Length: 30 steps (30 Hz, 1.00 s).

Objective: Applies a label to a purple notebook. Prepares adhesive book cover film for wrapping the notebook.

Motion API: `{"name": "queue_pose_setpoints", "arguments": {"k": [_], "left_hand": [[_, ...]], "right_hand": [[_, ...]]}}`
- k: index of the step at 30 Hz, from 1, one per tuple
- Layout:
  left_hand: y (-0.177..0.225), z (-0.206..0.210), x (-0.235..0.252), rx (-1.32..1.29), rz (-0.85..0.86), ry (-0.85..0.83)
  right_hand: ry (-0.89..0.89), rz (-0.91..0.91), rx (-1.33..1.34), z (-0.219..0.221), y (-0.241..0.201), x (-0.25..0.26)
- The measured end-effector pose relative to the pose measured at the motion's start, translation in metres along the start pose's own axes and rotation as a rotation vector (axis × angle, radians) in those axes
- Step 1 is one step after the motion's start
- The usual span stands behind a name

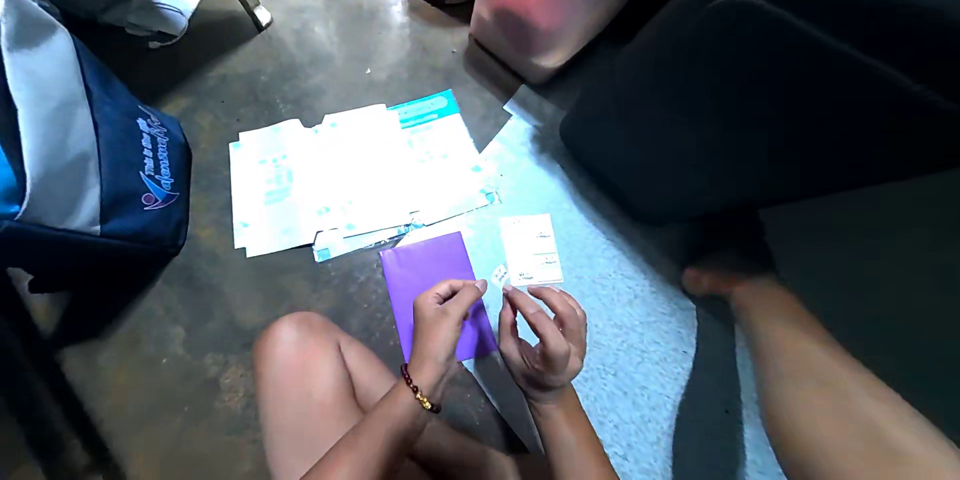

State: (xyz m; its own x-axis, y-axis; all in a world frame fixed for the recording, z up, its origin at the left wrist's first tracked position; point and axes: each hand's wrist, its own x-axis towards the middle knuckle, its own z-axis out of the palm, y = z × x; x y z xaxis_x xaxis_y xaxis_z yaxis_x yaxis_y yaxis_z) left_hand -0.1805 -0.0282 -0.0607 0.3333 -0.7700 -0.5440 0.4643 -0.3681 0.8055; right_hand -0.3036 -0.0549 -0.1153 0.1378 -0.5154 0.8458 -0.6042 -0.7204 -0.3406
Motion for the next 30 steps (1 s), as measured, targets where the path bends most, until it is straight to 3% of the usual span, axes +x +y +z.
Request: {"name": "queue_pose_setpoints", "arguments": {"k": [4, 21, 23, 26, 30], "left_hand": [[0.006, 0.0, -0.007, -0.011, -0.016, -0.005], [0.005, 0.004, -0.006, -0.066, -0.029, 0.105], [0.003, -0.005, -0.001, 0.008, 0.016, 0.094], [0.004, -0.025, 0.008, 0.2, 0.054, 0.045], [0.006, -0.05, 0.02, 0.417, 0.08, -0.034]], "right_hand": [[0.01, -0.082, -0.065, -0.001, -0.005, 0.007], [-0.031, -0.096, -0.047, 0.003, -0.013, 0.003], [-0.061, 0.02, 0.001, 0.0, -0.013, 0.002], [-0.115, 0.335, 0.109, -0.002, -0.01, 0.01], [-0.394, 0.645, 0.265, 0.001, -0.003, 0.02]]}}
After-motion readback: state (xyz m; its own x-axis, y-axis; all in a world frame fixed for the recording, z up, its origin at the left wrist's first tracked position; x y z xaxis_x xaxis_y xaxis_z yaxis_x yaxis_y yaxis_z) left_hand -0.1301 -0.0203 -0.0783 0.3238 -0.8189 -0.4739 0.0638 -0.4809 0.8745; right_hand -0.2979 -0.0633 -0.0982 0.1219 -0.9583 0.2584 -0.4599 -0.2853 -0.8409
